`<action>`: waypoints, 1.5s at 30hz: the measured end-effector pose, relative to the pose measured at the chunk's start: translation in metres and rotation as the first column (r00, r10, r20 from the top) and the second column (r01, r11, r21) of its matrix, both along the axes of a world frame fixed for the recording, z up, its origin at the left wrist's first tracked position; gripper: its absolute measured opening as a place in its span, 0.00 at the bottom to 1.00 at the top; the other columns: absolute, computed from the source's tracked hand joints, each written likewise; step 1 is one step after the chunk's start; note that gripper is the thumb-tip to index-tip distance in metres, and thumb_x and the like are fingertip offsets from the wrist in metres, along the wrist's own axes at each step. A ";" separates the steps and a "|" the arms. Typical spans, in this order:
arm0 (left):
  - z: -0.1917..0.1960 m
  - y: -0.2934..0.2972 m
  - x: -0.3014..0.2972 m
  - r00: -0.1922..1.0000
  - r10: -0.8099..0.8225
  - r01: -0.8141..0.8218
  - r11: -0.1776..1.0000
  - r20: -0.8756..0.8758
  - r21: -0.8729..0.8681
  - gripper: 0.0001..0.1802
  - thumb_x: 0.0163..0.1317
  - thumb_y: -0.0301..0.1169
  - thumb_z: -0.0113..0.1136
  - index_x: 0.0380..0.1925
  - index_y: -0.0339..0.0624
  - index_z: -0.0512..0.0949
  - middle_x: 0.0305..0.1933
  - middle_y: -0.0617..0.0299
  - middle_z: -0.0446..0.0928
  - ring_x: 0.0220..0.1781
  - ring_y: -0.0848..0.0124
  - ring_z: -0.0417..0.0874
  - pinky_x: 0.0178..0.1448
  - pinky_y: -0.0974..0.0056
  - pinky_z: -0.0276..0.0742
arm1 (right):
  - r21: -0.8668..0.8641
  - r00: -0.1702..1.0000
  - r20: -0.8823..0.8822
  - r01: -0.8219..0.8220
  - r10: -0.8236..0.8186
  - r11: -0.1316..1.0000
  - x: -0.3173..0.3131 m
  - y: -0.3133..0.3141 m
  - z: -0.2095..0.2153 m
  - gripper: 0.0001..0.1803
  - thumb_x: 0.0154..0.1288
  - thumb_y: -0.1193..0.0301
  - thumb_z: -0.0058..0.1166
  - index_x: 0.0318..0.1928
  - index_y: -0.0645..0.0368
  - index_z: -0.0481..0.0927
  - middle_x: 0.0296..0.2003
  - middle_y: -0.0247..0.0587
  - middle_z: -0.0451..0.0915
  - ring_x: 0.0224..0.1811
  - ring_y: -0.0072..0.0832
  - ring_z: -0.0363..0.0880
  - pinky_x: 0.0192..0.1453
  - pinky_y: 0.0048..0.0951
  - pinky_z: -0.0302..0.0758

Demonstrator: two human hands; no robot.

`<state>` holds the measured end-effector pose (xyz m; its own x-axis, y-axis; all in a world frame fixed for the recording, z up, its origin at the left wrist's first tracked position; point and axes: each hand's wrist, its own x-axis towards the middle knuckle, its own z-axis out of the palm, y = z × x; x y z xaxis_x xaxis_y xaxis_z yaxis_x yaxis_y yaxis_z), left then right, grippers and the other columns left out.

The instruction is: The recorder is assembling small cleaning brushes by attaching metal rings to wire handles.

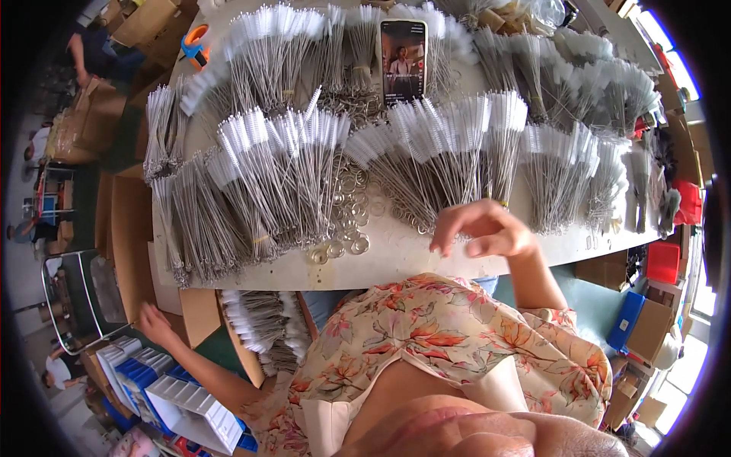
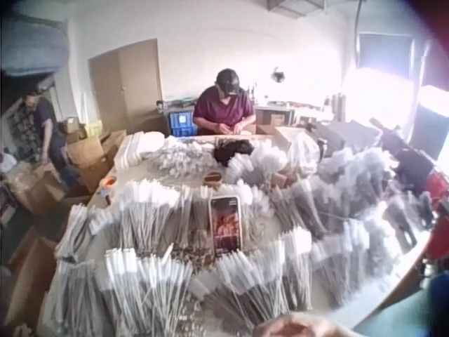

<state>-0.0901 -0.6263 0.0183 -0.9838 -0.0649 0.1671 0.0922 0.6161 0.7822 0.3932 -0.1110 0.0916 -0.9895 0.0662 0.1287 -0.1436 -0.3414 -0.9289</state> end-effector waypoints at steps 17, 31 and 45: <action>-0.023 0.461 -0.102 0.755 -0.484 0.602 0.779 0.442 -0.175 0.14 0.53 0.41 0.62 0.26 0.42 0.75 0.20 0.66 0.73 0.17 0.76 0.73 0.15 0.71 0.63 | 0.557 0.823 0.078 0.432 -0.563 0.709 0.006 0.158 0.047 0.11 0.62 0.67 0.48 0.31 0.64 0.76 0.25 0.32 0.74 0.29 0.19 0.69 0.34 0.22 0.66; -0.031 0.469 -0.061 0.839 -0.398 0.445 0.894 0.371 -0.047 0.10 0.53 0.32 0.58 0.26 0.35 0.77 0.23 0.61 0.78 0.21 0.72 0.79 0.17 0.71 0.71 | 0.788 0.558 0.387 0.213 -0.734 0.577 -0.118 0.275 -0.070 0.16 0.46 0.59 0.64 0.21 0.60 0.80 0.18 0.31 0.77 0.16 0.16 0.73 0.18 0.18 0.70; 0.046 0.518 -0.027 0.864 -0.283 0.488 0.672 -0.417 0.557 0.10 0.62 0.31 0.49 0.34 0.32 0.71 0.27 0.60 0.77 0.22 0.73 0.76 0.25 0.68 0.75 | 0.453 0.240 -0.113 0.876 -0.964 0.165 -0.103 0.295 -0.024 0.11 0.63 0.67 0.43 0.26 0.59 0.72 0.16 0.34 0.70 0.16 0.22 0.69 0.19 0.24 0.69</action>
